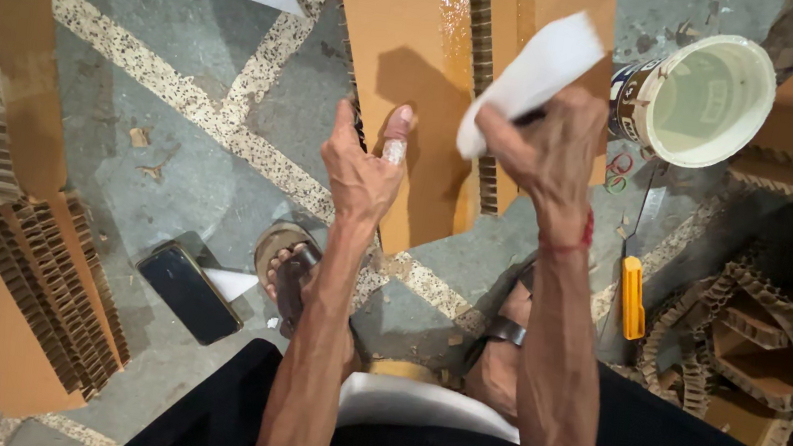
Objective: The person assembles a cardboard structure by applying glue to the edges of corrugated cardboard pieces and joining them together. They use a foam brush to spread the glue and a rubber band to secure the assembled pieces.
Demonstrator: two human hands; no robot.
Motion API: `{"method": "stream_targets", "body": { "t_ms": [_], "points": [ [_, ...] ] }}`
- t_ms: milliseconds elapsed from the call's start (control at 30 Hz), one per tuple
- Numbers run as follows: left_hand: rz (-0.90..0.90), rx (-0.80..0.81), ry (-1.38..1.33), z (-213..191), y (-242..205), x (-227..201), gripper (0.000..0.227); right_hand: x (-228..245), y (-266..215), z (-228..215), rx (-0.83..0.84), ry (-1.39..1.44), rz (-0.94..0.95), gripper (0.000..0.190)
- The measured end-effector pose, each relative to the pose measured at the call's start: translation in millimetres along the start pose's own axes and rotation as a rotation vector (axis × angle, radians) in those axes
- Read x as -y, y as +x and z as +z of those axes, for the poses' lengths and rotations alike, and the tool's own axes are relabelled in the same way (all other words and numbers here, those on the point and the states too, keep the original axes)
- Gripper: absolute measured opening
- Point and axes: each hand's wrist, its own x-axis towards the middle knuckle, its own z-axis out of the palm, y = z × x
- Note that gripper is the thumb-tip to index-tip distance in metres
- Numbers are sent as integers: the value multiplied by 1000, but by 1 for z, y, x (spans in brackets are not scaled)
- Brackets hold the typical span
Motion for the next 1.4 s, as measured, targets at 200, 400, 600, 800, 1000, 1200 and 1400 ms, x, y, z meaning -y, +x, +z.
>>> {"method": "stream_targets", "body": {
  "t_ms": [200, 400, 600, 800, 1000, 1200, 1400],
  "points": [
    [50, -22, -20, 1, -1, 7, 48, -24, 20, 19, -184, 9, -83, 30],
    [-12, -2, 41, 2, 2, 17, 48, -25, -22, 1, -26, -239, -220, 34],
    [13, -3, -4, 5, -2, 23, 46, 13, -91, -34, 187, 377, 452, 35],
    [30, -45, 26, 1, 5, 20, 45, 28, -88, -57, 242, 273, 431, 38],
    [61, -69, 24, 0, 11, 18, 45, 23, -78, -40, 128, -76, 21, 33],
    [-80, -84, 66, -3, 8, 24, 46, 23, -94, -40, 191, -70, 100, 29],
    [58, -94, 35, -3, 13, 22, 50, 35, -80, -42, -1, -21, 16, 26]
  ]
}}
